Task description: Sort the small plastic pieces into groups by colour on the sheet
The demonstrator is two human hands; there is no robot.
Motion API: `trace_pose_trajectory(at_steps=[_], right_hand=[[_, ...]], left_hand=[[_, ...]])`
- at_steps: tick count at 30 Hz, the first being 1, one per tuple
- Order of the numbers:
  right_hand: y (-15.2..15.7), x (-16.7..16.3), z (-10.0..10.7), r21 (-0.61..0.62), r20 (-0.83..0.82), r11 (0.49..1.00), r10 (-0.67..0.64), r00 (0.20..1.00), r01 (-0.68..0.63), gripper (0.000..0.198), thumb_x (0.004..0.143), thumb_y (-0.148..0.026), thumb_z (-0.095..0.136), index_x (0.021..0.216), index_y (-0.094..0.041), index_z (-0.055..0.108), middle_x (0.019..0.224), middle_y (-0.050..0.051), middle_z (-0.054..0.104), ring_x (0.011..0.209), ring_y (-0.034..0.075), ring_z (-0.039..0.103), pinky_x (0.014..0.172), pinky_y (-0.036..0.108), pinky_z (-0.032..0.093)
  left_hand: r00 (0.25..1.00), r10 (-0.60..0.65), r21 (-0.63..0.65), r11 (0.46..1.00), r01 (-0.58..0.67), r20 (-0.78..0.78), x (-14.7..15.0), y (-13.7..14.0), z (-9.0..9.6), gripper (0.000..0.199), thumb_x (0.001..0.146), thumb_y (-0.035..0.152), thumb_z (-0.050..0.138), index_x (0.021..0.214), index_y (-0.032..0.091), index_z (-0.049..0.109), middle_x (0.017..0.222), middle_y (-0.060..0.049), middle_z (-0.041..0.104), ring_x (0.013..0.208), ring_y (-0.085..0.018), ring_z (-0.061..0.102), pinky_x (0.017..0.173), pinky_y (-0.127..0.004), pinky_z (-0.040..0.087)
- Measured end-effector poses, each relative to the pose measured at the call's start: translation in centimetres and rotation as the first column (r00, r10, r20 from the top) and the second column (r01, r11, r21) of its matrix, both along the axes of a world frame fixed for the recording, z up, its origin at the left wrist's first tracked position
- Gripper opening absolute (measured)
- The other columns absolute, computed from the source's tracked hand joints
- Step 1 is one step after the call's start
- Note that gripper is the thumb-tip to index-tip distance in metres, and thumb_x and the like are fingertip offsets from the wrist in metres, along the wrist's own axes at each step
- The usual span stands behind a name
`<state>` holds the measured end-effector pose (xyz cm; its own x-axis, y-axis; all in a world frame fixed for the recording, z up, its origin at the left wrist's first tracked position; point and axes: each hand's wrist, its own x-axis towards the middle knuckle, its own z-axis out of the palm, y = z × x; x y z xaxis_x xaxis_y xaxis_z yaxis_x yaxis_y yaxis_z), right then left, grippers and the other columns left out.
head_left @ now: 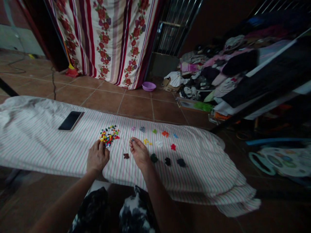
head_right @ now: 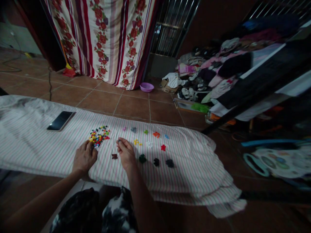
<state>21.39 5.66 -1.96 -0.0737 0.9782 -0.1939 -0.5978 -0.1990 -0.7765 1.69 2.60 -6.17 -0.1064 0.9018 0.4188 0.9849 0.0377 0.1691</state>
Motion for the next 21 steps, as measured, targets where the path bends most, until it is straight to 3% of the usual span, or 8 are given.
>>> trace_pose_trajectory(at_steps=[5,9,12,15,18,21], right_hand=[[-1.2,0.3,0.4,-0.096,-0.170,0.993,0.044,0.984,-0.061,0.028,0.064,-0.026,0.082,0.090,-0.021,0.071,0.084,0.001,0.067,0.068,0.008,0.056,0.056,0.019,0.043],[-2.3,0.8,0.5,-0.154,-0.154,0.987,0.015,0.988,-0.039,0.028,0.063,-0.026,0.082,0.087,-0.020,0.071,0.084,0.002,0.068,0.067,0.008,0.056,0.057,0.019,0.043],[-3.4,1.8,0.6,-0.138,-0.024,0.988,-0.074,0.997,0.070,0.027,0.064,-0.031,0.080,0.086,-0.019,0.071,0.084,0.003,0.069,0.069,0.010,0.058,0.060,0.022,0.045],[-4.9,4.1,0.4,-0.069,0.226,0.978,-0.178,0.958,0.198,0.030,0.069,-0.039,0.074,0.092,-0.020,0.071,0.092,0.005,0.071,0.080,0.015,0.061,0.067,0.025,0.046],[-6.5,8.0,-0.4,0.014,0.465,0.941,-0.304,0.831,0.337,0.034,0.069,-0.044,0.069,0.092,-0.019,0.071,0.094,0.006,0.072,0.087,0.018,0.062,0.071,0.027,0.046],[-7.6,12.5,-2.0,0.083,0.603,0.883,-0.414,0.683,0.462,0.040,0.066,-0.050,0.068,0.090,-0.018,0.071,0.089,0.006,0.072,0.079,0.018,0.062,0.066,0.027,0.046]], left_hand=[[1.000,0.014,-0.017,1.000,-0.013,0.026,0.1,-0.1,0.3,0.033,0.085,0.027,0.042,0.111,0.010,0.053,0.124,-0.020,0.055,0.110,-0.030,0.054,0.087,-0.043,0.044],[0.999,0.008,-0.022,1.000,-0.007,0.036,0.1,-0.2,0.5,0.035,0.086,0.028,0.041,0.112,0.009,0.053,0.123,-0.020,0.054,0.109,-0.030,0.054,0.087,-0.043,0.044],[0.999,-0.003,-0.023,1.000,0.003,0.035,0.0,-0.2,0.6,0.035,0.086,0.028,0.040,0.112,0.009,0.054,0.123,-0.020,0.055,0.108,-0.030,0.054,0.088,-0.043,0.044],[0.999,-0.004,-0.037,0.999,0.005,0.032,-0.1,-0.3,0.7,0.035,0.086,0.028,0.039,0.111,0.009,0.054,0.123,-0.020,0.055,0.108,-0.030,0.054,0.087,-0.043,0.044],[0.999,-0.009,-0.039,0.999,0.010,0.036,-0.1,-0.4,0.7,0.037,0.086,0.029,0.038,0.112,0.009,0.054,0.123,-0.019,0.054,0.110,-0.030,0.053,0.087,-0.042,0.044],[0.999,-0.013,-0.045,0.999,0.015,0.038,-0.1,-0.5,0.7,0.038,0.086,0.031,0.038,0.113,0.010,0.054,0.125,-0.019,0.053,0.112,-0.030,0.052,0.087,-0.042,0.043]])
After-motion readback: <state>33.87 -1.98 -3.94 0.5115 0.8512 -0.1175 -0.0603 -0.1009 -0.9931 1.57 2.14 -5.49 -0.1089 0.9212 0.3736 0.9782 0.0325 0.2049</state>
